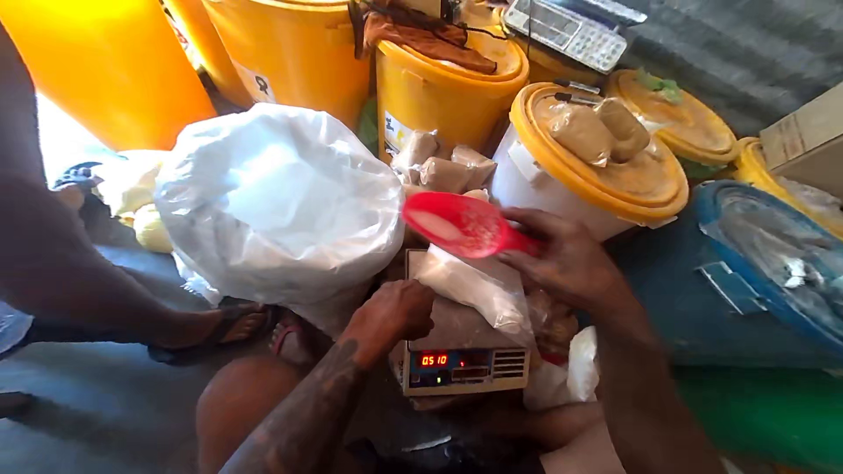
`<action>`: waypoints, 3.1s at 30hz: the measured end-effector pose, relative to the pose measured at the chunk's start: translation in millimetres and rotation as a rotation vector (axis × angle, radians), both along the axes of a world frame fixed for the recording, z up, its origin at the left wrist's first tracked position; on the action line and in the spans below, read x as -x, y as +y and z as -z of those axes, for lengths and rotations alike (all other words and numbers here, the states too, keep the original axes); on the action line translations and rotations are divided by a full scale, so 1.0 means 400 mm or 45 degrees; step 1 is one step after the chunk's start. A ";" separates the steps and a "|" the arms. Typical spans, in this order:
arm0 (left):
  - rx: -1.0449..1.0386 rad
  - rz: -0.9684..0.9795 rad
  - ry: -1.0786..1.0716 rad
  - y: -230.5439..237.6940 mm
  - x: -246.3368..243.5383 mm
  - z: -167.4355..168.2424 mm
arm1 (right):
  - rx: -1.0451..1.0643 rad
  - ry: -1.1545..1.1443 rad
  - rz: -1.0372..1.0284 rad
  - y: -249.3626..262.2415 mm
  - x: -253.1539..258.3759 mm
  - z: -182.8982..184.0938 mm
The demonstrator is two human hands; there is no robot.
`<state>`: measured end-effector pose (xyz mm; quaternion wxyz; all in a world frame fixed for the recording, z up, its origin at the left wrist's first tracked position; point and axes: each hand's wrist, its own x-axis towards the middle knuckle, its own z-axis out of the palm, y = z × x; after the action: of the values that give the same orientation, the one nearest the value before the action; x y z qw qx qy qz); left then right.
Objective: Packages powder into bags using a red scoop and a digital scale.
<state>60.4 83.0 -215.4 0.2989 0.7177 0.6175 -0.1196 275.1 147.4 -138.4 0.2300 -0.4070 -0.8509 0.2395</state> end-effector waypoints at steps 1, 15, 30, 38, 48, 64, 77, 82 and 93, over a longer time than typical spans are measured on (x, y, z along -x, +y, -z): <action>0.001 -0.007 0.004 0.003 0.003 0.000 | -0.039 -0.063 -0.031 0.011 0.068 -0.006; -0.075 -0.076 -0.071 -0.009 -0.002 -0.024 | -1.089 -0.378 -0.386 0.068 0.501 0.119; -0.041 -0.032 -0.020 -0.017 -0.020 0.007 | 0.180 0.338 0.062 -0.001 -0.230 0.154; -0.074 -0.012 -0.006 -0.036 -0.002 0.045 | 0.142 0.006 0.639 -0.280 -0.617 0.177; 0.083 0.072 0.080 0.026 -0.017 0.058 | 0.297 -0.351 0.720 -0.230 -0.505 0.284; 0.014 0.085 0.052 0.001 -0.005 0.014 | 0.378 0.015 0.617 -0.212 -0.505 0.344; 0.022 0.014 0.069 -0.015 0.000 0.000 | 0.230 0.195 0.614 -0.273 -0.599 0.179; -0.018 0.004 0.028 -0.022 0.005 0.002 | 0.067 0.278 0.405 -0.164 -0.429 0.110; 0.008 -0.070 0.043 0.002 0.036 0.014 | -0.107 -0.125 0.031 0.025 0.281 0.006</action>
<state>46.1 83.6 -221.1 0.2939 0.6974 0.6414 -0.1255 162.8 157.5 -140.7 0.2076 -0.4185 -0.8656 0.1804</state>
